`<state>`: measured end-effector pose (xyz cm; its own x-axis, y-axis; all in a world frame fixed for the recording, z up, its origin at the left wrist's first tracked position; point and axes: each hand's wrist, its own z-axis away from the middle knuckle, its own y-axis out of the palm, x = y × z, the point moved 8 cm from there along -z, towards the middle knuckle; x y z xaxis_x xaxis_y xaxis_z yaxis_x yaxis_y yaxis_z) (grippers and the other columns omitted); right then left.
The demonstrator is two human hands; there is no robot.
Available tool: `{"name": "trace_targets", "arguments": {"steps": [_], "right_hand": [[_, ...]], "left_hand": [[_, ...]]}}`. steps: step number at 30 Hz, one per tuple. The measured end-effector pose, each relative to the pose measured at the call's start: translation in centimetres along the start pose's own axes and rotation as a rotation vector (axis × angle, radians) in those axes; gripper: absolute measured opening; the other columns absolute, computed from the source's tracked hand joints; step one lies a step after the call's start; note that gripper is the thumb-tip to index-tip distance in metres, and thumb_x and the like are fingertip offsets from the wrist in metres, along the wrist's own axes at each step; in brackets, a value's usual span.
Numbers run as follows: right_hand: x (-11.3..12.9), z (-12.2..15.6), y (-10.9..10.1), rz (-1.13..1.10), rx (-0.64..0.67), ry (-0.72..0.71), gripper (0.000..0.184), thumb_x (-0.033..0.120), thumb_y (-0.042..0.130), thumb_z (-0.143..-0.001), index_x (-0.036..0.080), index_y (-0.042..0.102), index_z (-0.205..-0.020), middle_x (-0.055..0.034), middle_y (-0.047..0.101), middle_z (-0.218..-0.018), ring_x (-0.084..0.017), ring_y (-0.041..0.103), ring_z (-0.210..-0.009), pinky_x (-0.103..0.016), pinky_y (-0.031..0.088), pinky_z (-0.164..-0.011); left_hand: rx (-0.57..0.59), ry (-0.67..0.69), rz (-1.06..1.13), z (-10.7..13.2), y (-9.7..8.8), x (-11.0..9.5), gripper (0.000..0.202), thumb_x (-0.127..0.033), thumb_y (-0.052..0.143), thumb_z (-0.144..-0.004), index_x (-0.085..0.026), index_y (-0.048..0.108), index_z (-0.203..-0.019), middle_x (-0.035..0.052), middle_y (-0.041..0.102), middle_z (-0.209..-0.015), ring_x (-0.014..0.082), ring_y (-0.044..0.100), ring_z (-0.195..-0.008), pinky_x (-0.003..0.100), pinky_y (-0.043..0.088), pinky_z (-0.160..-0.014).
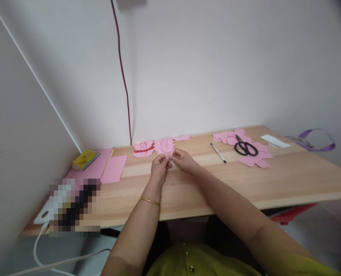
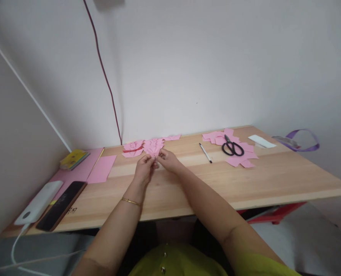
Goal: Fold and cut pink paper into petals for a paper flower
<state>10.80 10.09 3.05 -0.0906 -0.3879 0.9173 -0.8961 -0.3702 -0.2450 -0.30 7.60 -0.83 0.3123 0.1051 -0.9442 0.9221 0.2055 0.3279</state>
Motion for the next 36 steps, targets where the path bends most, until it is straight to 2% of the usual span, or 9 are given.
{"name": "trace_targets", "arguments": {"steps": [18, 29, 36], "right_hand": [[-0.10, -0.10, -0.03, -0.087, 0.007, -0.007, 0.020, 0.030, 0.054, -0.075, 0.016, 0.057, -0.089, -0.0025, 0.062, -0.085, -0.014, 0.056, -0.075, -0.027, 0.044, -0.071], [-0.37, -0.13, -0.04, -0.076, 0.012, -0.018, 0.017, 0.029, 0.055, -0.074, 0.015, 0.056, -0.082, -0.0007, 0.060, -0.077, -0.013, 0.053, -0.070, -0.025, 0.041, -0.068], [-0.69, -0.25, -0.14, -0.141, -0.021, 0.010, 0.017, 0.030, 0.058, -0.072, 0.015, 0.055, -0.082, -0.0009, 0.059, -0.080, -0.013, 0.054, -0.076, -0.025, 0.042, -0.070]], "left_hand": [[-0.005, 0.013, -0.081, 0.24, 0.27, -0.51, 0.030, -0.035, 0.076, -0.058, -0.013, 0.063, -0.072, -0.0020, 0.055, -0.056, 0.0075, 0.049, -0.051, 0.022, 0.043, -0.054], [-0.016, 0.039, -0.168, 0.23, -0.02, -0.31, 0.026, -0.034, 0.073, -0.062, -0.013, 0.063, -0.074, -0.0018, 0.056, -0.053, 0.0081, 0.050, -0.048, 0.021, 0.038, -0.052], [-0.001, 0.053, -0.100, -0.09, 0.05, -0.04, 0.027, -0.032, 0.074, -0.060, -0.013, 0.064, -0.076, -0.0013, 0.058, -0.055, 0.0087, 0.052, -0.050, 0.023, 0.044, -0.057]]}}
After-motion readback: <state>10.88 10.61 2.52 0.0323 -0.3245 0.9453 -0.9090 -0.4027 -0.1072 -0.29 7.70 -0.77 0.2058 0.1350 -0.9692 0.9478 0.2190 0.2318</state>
